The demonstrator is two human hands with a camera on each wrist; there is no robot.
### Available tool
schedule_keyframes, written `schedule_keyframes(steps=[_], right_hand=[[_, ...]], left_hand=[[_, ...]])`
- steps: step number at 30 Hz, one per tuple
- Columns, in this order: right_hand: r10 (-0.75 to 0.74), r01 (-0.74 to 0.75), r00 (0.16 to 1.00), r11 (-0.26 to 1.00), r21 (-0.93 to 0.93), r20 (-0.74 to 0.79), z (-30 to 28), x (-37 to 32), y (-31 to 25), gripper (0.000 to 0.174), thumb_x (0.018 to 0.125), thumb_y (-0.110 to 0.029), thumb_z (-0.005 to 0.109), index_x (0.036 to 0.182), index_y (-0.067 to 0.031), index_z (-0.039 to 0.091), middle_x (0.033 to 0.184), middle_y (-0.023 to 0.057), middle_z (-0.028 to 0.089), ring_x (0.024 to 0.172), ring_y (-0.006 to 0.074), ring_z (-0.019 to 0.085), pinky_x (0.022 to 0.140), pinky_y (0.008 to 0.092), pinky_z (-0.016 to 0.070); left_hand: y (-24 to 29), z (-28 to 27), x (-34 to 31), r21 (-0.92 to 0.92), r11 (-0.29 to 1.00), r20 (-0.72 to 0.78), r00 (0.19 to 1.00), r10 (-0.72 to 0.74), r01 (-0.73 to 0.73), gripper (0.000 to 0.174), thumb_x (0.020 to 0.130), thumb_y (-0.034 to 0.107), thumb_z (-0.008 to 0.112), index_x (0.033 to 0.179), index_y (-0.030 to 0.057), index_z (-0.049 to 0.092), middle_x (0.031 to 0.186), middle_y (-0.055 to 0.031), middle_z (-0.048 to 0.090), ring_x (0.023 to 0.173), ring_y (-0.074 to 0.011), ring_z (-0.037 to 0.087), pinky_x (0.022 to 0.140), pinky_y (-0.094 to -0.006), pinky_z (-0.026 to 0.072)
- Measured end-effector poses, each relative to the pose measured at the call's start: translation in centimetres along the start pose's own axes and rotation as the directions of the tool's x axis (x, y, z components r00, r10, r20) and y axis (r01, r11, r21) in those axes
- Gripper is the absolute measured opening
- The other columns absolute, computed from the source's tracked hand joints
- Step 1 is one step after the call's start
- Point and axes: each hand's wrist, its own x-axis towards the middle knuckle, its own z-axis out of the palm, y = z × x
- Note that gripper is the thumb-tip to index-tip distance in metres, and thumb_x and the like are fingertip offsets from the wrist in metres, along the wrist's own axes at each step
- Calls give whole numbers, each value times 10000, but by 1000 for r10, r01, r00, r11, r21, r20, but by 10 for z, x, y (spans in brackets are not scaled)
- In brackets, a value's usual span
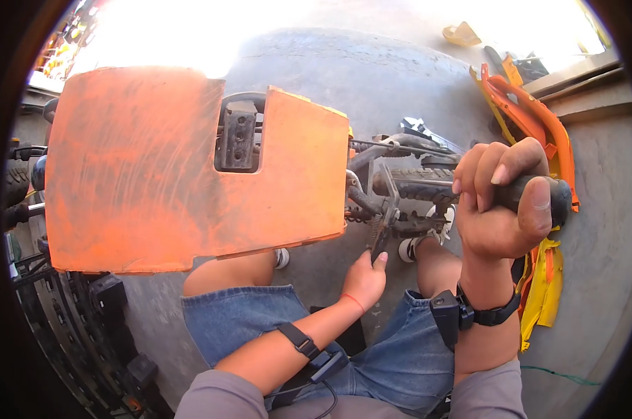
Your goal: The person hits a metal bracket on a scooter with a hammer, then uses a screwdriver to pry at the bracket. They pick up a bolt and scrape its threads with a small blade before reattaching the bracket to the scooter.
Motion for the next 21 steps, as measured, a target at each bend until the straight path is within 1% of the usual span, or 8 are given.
schedule_keyframes(steps=[3,6,12,14,16,18,19,21], right_hand=[[52,-51,998,997,-52,18,8,-5,-4,489,824,-508,668,794,-78,438,529,7,399,474,106,368,470,241,322],[149,-146,988,986,-83,29,12,-14,-13,612,755,-613,723,804,-75,435,545,5,413,474,100,378,453,240,303],[81,-79,985,997,-15,150,20,-39,-1,758,605,-726,757,808,-69,438,589,22,469,483,124,438,460,240,363],[-12,55,942,991,-120,336,11,-46,11,762,572,-730,761,777,-60,462,616,42,521,504,157,515,462,248,422],[-103,243,832,951,-192,546,6,-37,19,750,541,-708,773,766,-49,495,642,59,563,538,182,576,490,252,479],[-68,222,821,953,-207,566,9,-36,15,609,662,-559,826,778,-50,512,658,69,567,560,187,576,509,267,478],[-71,225,816,954,-201,574,11,-41,12,609,662,-559,826,778,-50,512,658,69,567,560,187,576,509,267,478],[135,-30,931,955,-296,340,13,-56,1,389,800,-339,770,788,-67,492,649,64,535,556,176,527,534,284,453]], left_hand=[[18,-9,-8,188,982,-4,1000,1,0,408,970,326,460,1016,-65,566,950,-324,630,944,-479,598,837,-517,467],[32,-19,-12,239,971,32,999,-17,9,422,962,324,441,977,-79,564,950,-328,633,927,-483,610,840,-519,476],[47,-39,-12,202,979,105,994,-33,11,446,946,319,415,985,-91,585,943,-329,641,915,-476,627,850,-513,488],[43,-36,-10,174,985,79,997,-19,5,450,945,322,427,956,-97,591,922,-338,636,905,-486,623,843,-515,485],[43,-36,-9,152,988,49,999,8,-15,456,944,325,439,928,-103,597,901,-348,630,895,-495,618,836,-517,481],[45,-38,-10,129,992,70,997,-21,12,459,944,320,439,947,-110,598,941,-352,628,920,-491,616,851,-511,480],[43,-39,-9,128,992,77,997,-12,2,458,947,318,432,946,-109,599,966,-352,625,942,-486,613,867,-506,478],[42,-40,-7,121,993,82,997,-14,4,457,947,315,430,949,-110,599,964,-352,625,944,-486,613,871,-505,478]])
